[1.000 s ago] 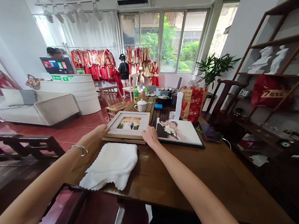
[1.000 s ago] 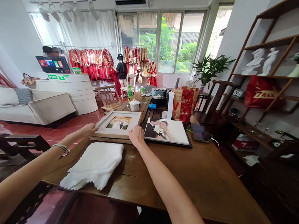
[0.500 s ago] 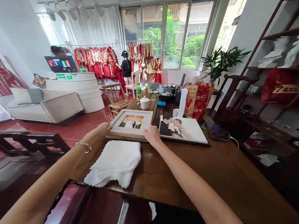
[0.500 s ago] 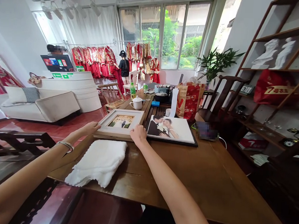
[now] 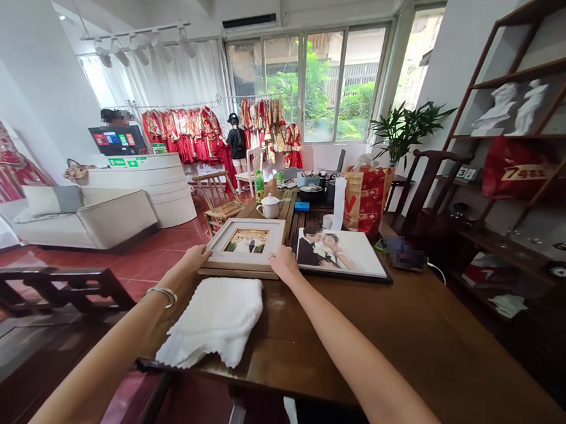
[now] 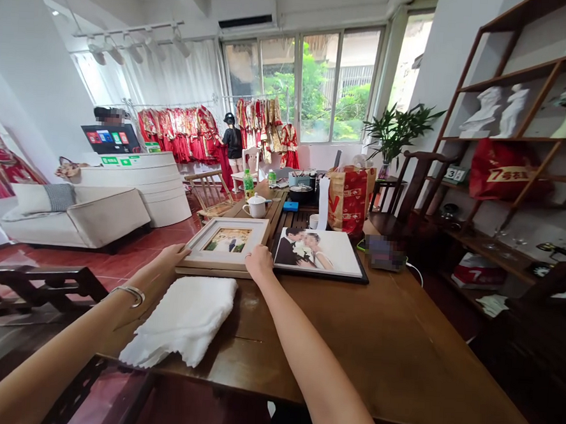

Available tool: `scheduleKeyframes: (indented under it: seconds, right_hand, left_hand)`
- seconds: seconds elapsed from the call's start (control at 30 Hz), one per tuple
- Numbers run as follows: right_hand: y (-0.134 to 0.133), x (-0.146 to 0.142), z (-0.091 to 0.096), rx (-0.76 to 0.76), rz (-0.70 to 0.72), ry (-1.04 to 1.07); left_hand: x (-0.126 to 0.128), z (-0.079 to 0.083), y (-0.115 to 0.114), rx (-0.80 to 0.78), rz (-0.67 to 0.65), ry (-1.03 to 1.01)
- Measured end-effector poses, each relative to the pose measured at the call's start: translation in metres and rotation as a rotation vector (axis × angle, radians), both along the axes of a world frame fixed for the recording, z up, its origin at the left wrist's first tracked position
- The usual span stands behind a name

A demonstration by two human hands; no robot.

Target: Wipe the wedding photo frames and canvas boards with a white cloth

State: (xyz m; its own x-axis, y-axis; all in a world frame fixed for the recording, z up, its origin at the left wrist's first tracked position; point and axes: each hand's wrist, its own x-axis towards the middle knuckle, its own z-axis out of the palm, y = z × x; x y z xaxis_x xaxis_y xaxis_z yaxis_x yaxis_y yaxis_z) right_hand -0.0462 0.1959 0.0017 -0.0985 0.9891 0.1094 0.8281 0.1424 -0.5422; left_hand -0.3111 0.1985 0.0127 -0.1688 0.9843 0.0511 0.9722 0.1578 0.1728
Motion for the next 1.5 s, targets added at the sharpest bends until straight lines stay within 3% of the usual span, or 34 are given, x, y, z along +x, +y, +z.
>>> scheduleKeyframes:
  seconds: [0.17,0.3,0.43,0.53,0.6,0.67,0.77,1.0,1.27,1.5]
  right_hand:
    - [-0.003,0.010,0.010,0.070,-0.009,0.009]
    - [0.007,0.064,0.027,0.176,-0.075,0.029]
    - [0.020,0.158,0.025,0.222,-0.242,0.048]
    - [0.022,0.214,0.005,0.226,-0.342,0.059]
    - [0.020,0.233,-0.013,0.215,-0.343,0.084]
    - [0.017,0.240,-0.030,0.206,-0.330,0.124]
    - [0.015,0.237,-0.048,0.201,-0.317,0.194]
    - [0.025,0.230,-0.059,0.176,-0.397,0.342]
    - [0.028,0.226,-0.051,0.118,-0.460,0.516]
    - [-0.007,0.228,-0.053,0.140,-0.445,0.640]
  left_hand:
    - [0.002,0.007,-0.001,0.094,-0.009,-0.010]
    - [0.021,0.022,-0.006,0.282,-0.071,-0.017]
    - [0.085,0.033,-0.010,0.381,-0.347,-0.068]
    - [0.152,0.027,-0.003,0.313,-0.529,-0.128]
    - [0.193,0.016,0.007,0.264,-0.535,-0.166]
    - [0.224,0.003,0.020,0.230,-0.461,-0.200]
    - [0.248,-0.017,0.037,0.206,-0.307,-0.259]
    - [0.259,-0.040,0.052,0.202,-0.121,-0.417]
    - [0.265,-0.042,0.043,0.316,-0.053,-0.587]
    - [0.263,-0.044,0.010,0.389,-0.106,-0.739]
